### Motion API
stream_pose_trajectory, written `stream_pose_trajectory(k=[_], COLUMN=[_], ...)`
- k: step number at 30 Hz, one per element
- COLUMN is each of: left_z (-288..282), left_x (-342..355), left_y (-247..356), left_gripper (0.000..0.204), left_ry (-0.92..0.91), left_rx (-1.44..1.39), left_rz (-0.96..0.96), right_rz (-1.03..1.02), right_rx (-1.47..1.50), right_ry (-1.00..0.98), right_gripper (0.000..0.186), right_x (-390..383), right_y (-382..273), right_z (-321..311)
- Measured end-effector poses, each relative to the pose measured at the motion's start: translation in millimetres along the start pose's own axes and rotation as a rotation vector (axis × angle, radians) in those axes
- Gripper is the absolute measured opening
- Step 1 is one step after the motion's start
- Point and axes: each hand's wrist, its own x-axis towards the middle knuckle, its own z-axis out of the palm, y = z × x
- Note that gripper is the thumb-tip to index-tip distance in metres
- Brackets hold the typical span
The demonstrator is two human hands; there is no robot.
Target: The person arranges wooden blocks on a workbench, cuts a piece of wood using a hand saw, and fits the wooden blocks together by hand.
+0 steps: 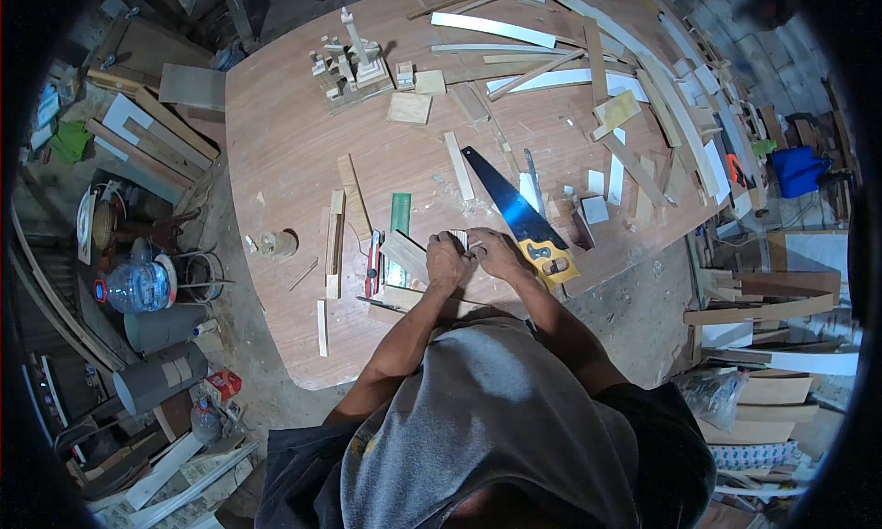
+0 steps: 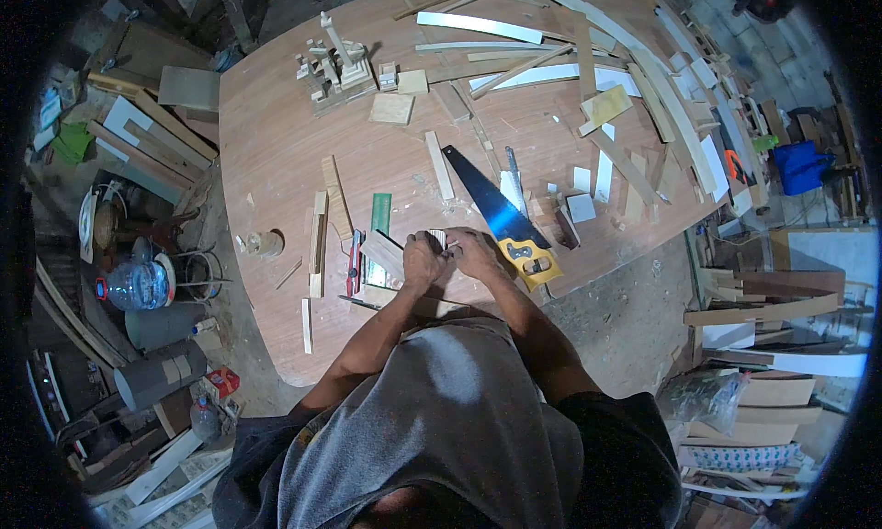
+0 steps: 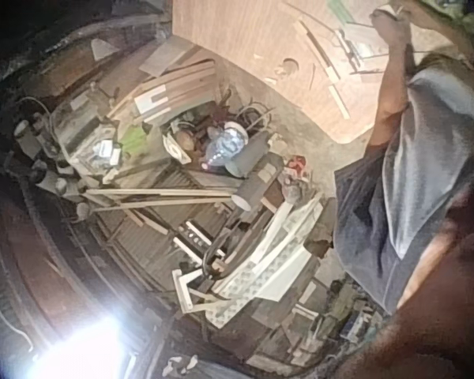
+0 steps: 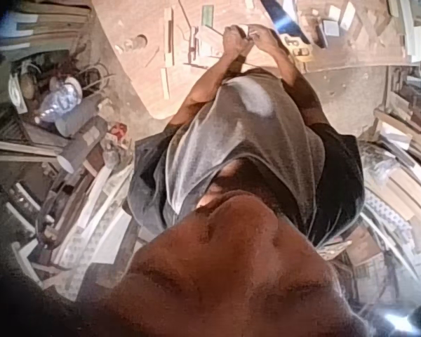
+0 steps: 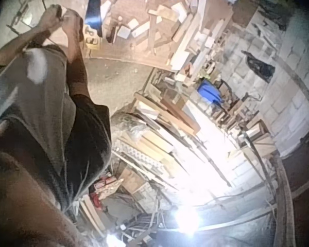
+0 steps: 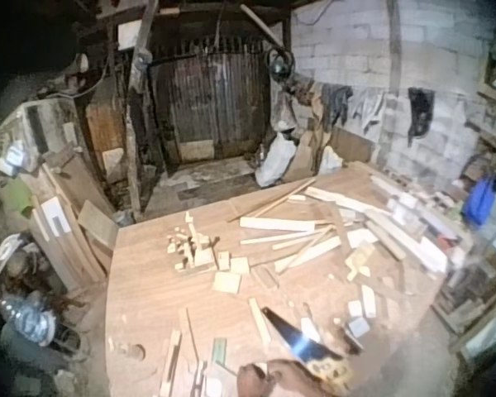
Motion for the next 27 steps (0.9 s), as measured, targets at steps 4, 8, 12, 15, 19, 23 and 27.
stream_pose_trajectory(k=[4, 8, 12, 15, 19, 23, 27], left_z=[-7, -23, -16, -11, -6, -1, 0], left_x=[2, -4, -11, -12, -11, -9, -7], left_y=[-6, 4, 1, -9, -16, -21, -22], left_gripper=[0.054, 0.055, 0.049, 0.050, 0.048, 0.048, 0.050], left_ry=[0.061, 0.039, 0.026, 0.036, 0.006, 0.039, 0.053], left_rx=[-0.088, -0.376, -0.599, -0.591, -0.570, -0.675, -0.588], left_rz=[0.075, 0.151, 0.226, 0.308, 0.283, 0.350, 0.356], right_rz=[-0.043, 0.159, -0.137, -0.121, -0.295, -0.258, -0.223], right_rx=[0.124, 0.181, -0.264, -0.416, -0.766, -0.764, -0.851], right_ry=[0.064, 0.049, 0.092, 0.065, -0.017, -0.080, -0.085], right_gripper=[0.038, 0.054, 0.067, 0.069, 0.069, 0.067, 0.066], right_x=[-7, -19, -34, -38, -47, -47, -48], right_y=[1, -8, -64, -70, -78, -86, -80], right_z=[2, -6, -30, -25, -24, -20, -13])
